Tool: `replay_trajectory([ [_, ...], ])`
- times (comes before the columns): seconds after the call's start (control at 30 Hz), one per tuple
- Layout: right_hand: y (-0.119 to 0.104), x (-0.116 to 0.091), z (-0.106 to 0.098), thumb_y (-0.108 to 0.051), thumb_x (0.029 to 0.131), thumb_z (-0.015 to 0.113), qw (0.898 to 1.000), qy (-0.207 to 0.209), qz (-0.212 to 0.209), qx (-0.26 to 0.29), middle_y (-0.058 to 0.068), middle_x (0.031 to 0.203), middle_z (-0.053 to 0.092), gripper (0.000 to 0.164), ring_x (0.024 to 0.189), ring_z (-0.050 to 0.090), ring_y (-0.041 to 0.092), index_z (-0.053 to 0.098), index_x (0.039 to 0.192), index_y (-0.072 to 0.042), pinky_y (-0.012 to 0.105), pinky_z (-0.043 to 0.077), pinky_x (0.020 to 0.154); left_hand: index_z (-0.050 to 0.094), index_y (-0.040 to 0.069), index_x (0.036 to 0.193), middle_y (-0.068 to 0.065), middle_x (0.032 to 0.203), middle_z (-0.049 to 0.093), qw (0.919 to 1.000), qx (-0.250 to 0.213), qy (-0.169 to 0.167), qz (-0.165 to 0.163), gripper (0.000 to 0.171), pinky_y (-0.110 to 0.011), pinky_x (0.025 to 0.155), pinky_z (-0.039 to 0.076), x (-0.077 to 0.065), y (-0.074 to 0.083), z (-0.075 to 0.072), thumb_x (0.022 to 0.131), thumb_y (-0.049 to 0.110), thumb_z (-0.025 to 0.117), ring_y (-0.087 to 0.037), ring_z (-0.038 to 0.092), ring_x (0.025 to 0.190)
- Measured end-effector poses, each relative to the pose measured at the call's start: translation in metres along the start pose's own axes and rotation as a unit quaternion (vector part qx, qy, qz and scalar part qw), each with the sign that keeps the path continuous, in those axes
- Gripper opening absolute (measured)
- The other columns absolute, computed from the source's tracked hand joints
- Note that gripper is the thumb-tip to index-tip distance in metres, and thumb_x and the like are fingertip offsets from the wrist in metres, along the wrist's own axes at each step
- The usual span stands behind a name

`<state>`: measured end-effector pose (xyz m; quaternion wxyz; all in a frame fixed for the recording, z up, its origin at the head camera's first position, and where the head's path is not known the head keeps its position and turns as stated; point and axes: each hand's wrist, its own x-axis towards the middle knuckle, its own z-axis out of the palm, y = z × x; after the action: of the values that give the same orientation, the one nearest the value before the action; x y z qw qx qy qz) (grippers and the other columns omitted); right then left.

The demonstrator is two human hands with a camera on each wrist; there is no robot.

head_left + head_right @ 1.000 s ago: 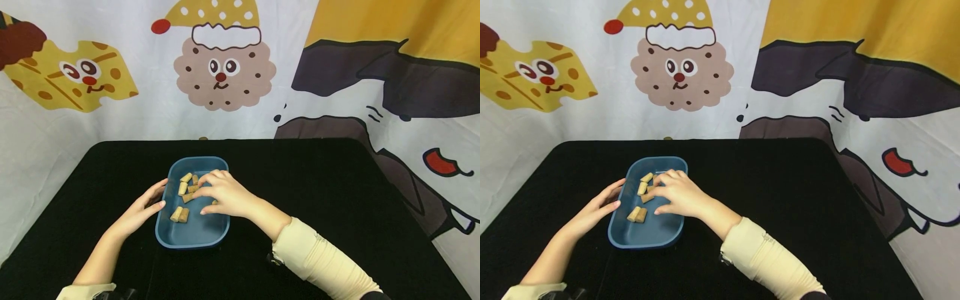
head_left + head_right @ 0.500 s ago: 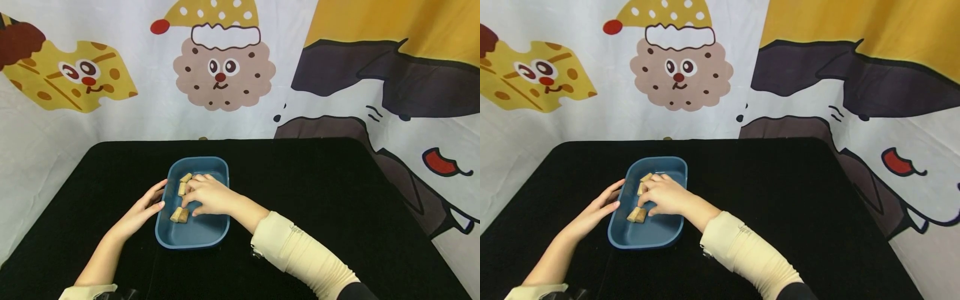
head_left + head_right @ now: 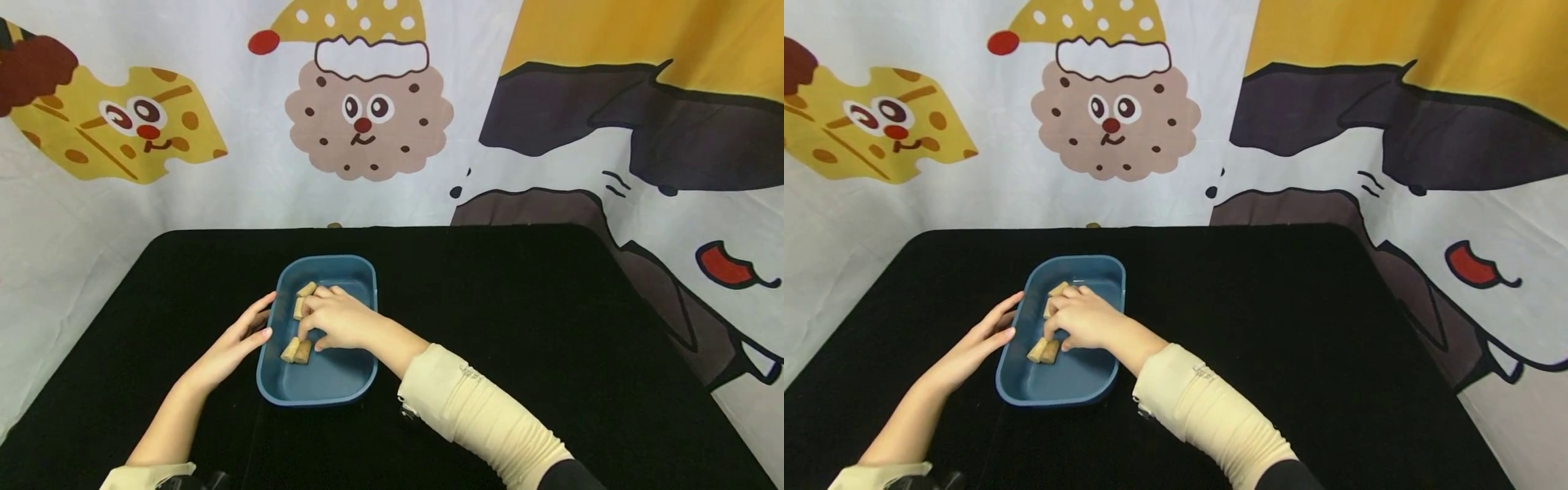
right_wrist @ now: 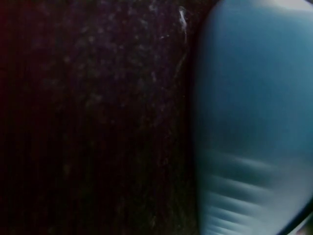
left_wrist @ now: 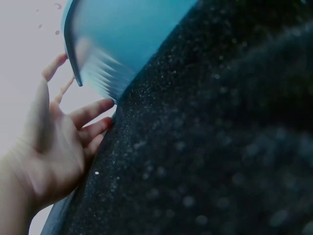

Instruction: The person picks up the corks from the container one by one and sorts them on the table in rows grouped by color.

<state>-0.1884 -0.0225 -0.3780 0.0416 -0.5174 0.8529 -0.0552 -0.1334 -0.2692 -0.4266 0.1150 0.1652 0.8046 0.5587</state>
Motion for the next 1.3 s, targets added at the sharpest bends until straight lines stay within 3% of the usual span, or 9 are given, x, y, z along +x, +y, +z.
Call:
replay_trajectory([
  [0.33,-0.001,0.005,0.004,-0.038,0.08,0.076,1.0,0.0,0.002,-0.029,-0.012,0.115,0.053,0.021,0.107,0.04,0.009,0.072,0.101,-0.038,0.024,0.033,0.089,0.011,0.021,0.155,-0.032,0.15,0.019,0.9999,-0.006,0.001,0.015,0.061,-0.07,0.096,0.031,0.003,0.0,0.002,0.102,0.017,0.042,-0.056,0.022,0.131],
  [0.73,-0.001,0.002,0.003,-0.042,0.081,0.075,0.999,0.014,-0.011,-0.044,-0.012,0.109,0.053,0.017,0.104,0.04,0.01,0.072,0.097,-0.036,0.024,0.034,0.089,0.012,0.023,0.155,-0.031,0.15,0.019,1.0,-0.004,0.003,0.004,0.06,-0.07,0.097,0.03,0.003,0.001,0.004,0.102,0.019,0.041,-0.055,0.022,0.132],
  [1.3,0.0,-0.026,-0.014,-0.041,0.083,0.073,0.993,0.116,0.012,-0.014,-0.006,0.119,0.052,0.021,0.115,0.037,0.014,0.07,0.1,-0.028,0.033,0.031,0.098,0.014,0.021,0.155,-0.032,0.15,0.02,0.9999,-0.003,0.012,-0.003,0.06,-0.068,0.097,0.031,0.0,0.002,0.005,0.102,0.02,0.042,-0.055,0.022,0.132],
])
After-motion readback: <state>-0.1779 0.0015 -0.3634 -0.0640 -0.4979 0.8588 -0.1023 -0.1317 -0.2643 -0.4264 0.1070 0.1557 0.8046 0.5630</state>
